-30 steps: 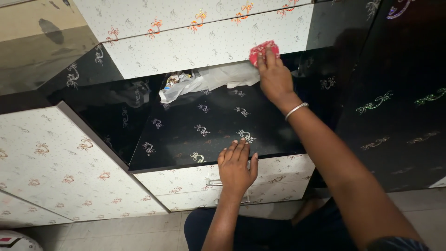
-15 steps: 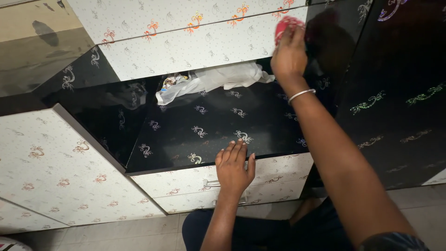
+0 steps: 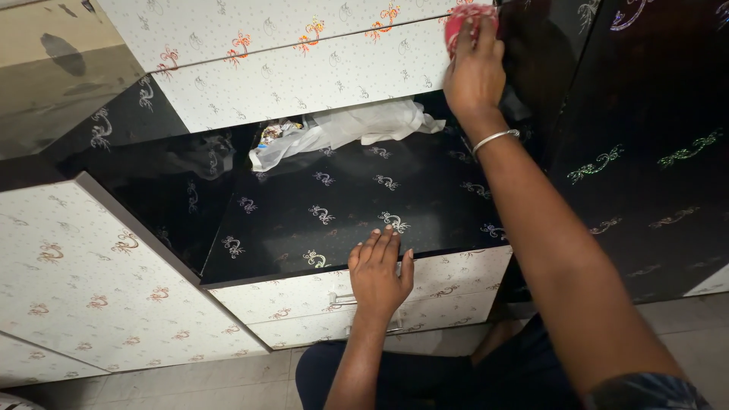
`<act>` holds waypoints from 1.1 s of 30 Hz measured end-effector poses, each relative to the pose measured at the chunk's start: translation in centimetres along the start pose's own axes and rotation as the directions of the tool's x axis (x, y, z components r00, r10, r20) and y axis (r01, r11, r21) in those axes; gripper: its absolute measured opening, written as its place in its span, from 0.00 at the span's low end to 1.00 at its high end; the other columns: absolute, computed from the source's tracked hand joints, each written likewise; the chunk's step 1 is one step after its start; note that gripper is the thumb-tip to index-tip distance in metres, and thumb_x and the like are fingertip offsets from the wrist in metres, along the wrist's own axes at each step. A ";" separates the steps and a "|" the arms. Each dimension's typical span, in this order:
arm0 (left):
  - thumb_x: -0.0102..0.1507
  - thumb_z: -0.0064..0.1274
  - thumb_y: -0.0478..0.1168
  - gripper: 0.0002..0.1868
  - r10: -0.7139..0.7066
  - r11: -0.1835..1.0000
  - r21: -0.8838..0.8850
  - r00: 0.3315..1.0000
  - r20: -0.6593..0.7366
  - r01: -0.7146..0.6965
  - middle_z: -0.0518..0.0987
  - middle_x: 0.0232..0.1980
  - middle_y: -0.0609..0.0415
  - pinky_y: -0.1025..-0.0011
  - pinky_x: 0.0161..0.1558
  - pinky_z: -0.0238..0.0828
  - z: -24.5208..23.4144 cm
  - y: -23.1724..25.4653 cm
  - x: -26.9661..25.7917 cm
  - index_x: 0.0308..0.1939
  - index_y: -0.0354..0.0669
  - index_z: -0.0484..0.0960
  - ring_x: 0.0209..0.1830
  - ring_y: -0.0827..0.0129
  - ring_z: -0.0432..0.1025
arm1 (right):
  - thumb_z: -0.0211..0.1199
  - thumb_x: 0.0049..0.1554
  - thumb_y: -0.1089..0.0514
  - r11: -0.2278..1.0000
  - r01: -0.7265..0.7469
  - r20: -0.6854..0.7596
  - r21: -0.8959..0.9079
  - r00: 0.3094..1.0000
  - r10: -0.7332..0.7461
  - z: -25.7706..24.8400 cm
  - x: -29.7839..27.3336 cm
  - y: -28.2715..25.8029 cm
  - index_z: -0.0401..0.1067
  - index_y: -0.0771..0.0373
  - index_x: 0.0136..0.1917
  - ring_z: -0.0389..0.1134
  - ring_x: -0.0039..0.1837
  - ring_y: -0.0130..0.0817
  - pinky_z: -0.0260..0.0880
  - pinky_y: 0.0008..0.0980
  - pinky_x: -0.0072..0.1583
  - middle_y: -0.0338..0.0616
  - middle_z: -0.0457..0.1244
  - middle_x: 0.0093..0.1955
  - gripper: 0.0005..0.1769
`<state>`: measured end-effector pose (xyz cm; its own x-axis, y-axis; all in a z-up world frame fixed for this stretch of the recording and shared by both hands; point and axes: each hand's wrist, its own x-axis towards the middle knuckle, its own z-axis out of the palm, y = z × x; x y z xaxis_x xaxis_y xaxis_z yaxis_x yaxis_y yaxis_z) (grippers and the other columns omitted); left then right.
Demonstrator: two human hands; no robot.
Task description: The person sits on the floor and wipes the surface of a black cabinet with a red patterned cloth. They clean the top surface and the front face of the cabinet drawers using circular and back-and-forth motions.
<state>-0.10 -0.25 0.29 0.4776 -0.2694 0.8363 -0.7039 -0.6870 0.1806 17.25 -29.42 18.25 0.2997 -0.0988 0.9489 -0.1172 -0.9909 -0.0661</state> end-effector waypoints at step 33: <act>0.66 0.53 0.49 0.19 -0.008 1.000 -0.024 1.000 -0.028 0.007 0.82 0.60 0.50 0.54 0.66 0.59 -0.1 0.0 0.0 0.52 0.38 0.85 0.65 0.58 0.72 | 0.64 0.56 0.62 0.945 0.303 0.109 -0.119 0.951 -0.291 -1.1 -1.9 -3.3 0.72 0.63 0.72 0.64 0.64 0.50 0.74 0.41 0.55 0.53 0.60 0.72 0.29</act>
<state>-0.14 -0.20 0.29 0.4679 -0.2449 0.8492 -0.7129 -0.6725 0.1988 16.06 -25.81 16.98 0.4223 0.1844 0.8875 -0.1328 -0.9559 0.2618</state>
